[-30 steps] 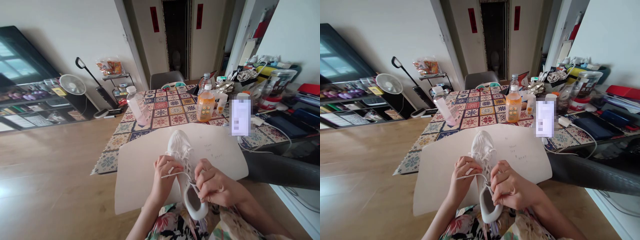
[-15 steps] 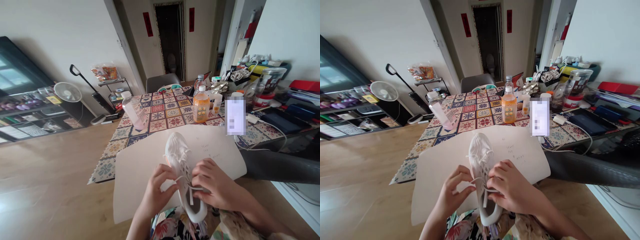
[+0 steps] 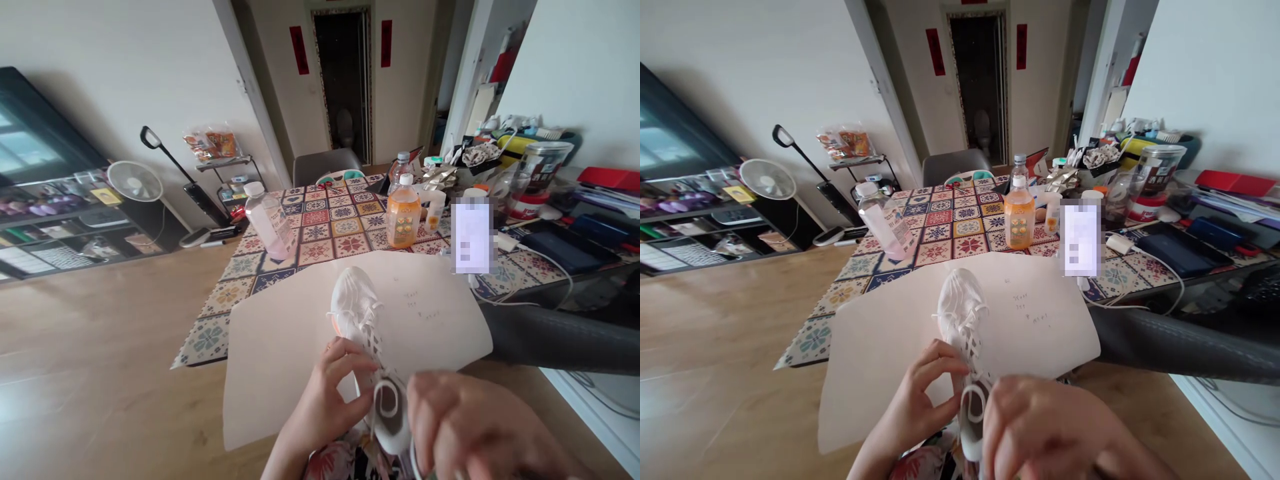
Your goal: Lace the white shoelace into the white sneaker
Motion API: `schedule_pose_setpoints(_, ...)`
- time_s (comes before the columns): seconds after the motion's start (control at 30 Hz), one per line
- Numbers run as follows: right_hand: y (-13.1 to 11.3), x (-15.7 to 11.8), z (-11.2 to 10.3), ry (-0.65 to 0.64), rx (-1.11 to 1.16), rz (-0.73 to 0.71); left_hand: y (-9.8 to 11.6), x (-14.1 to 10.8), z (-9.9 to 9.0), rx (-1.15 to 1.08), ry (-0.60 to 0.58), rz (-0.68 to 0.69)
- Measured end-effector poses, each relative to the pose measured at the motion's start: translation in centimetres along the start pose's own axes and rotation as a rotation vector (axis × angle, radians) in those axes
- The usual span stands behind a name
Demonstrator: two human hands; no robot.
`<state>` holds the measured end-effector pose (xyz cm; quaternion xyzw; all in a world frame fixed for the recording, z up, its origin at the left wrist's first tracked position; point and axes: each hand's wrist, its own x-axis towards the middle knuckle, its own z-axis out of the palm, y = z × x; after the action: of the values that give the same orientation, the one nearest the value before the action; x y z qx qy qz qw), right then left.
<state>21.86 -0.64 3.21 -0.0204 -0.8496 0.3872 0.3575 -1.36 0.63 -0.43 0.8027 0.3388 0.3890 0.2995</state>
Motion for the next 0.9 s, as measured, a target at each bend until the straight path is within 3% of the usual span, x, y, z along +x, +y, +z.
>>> schedule_pose_setpoints(0.07,0.4,-0.5,-0.1,0.207,-0.15,0.275,0.1,0.1,0.3,-0.046,-0.003,-0.005)
schedule_pose_setpoints(0.13,1.1,-0.8,0.1,0.236,-0.319,0.404,0.3,0.1,0.5,-0.059,-0.017,-0.003)
schedule_pose_setpoints(0.23,2.3,-0.8,0.7,0.134,-0.46,0.385,0.5,0.2,0.6,-0.046,-0.038,0.0)
schedule_pose_setpoints(0.37,3.1,-0.7,1.4,0.117,-0.55,0.371,0.5,0.3,0.7,-0.021,-0.053,-0.013)
schedule_pose_setpoints(0.73,3.2,-0.7,1.1,0.149,-0.357,0.392,0.5,0.3,1.0,-0.099,-0.026,-0.038)
schedule_pose_setpoints(0.9,3.3,-1.0,0.8,0.104,-0.312,0.414,0.2,0.3,1.0,-0.177,-0.034,-0.05)
